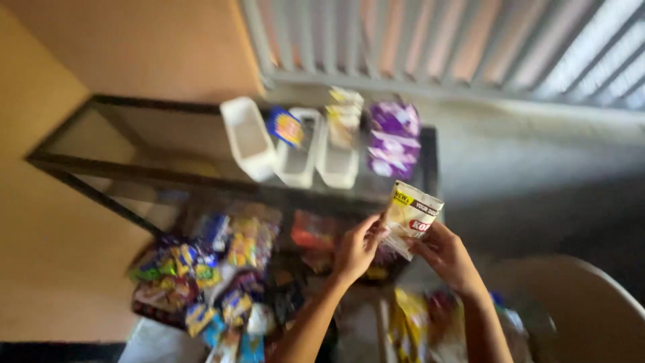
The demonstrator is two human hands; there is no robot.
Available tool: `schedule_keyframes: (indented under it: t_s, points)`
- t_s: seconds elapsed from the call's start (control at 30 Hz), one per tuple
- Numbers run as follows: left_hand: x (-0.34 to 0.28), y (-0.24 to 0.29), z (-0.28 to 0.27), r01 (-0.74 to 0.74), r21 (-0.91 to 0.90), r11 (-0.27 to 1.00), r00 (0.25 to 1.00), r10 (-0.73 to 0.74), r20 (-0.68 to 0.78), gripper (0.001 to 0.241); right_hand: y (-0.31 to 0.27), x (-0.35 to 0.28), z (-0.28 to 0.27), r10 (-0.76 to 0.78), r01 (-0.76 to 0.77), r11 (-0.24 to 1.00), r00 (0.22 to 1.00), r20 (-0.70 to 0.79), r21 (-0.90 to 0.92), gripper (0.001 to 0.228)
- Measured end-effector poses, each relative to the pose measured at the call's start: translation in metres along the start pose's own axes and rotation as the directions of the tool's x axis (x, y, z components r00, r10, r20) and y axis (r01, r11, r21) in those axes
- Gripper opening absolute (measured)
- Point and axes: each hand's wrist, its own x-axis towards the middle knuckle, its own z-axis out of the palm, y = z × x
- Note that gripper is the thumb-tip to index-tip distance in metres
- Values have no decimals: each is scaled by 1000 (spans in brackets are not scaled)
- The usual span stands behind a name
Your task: Organizing and rearranging various snack packages on shelves and in containers.
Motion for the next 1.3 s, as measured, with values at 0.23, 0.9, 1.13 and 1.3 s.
schedule_keyframes:
  t_s: [0.23, 0.9, 1.13, 1.3]
  points:
    - [82, 2, -96, -396, 588, 705, 876, 482, 13, 68, -15, 192, 71, -308, 94, 814, 906, -289, -573, 26]
    - [102, -79, -91, -475, 597, 646, 875, 416, 246, 62, 70, 339, 121, -262, -201, 569, 875, -408, -797, 94]
    - [112, -56, -94, -405, 689, 601, 906, 160, 393, 81, 24, 289, 124, -494, 119, 651, 816, -299, -750, 117]
    - [96, -16, -86, -429, 720, 546, 896, 359, 262, 81, -18, 176, 115, -590, 320, 673, 776, -224, -667, 88]
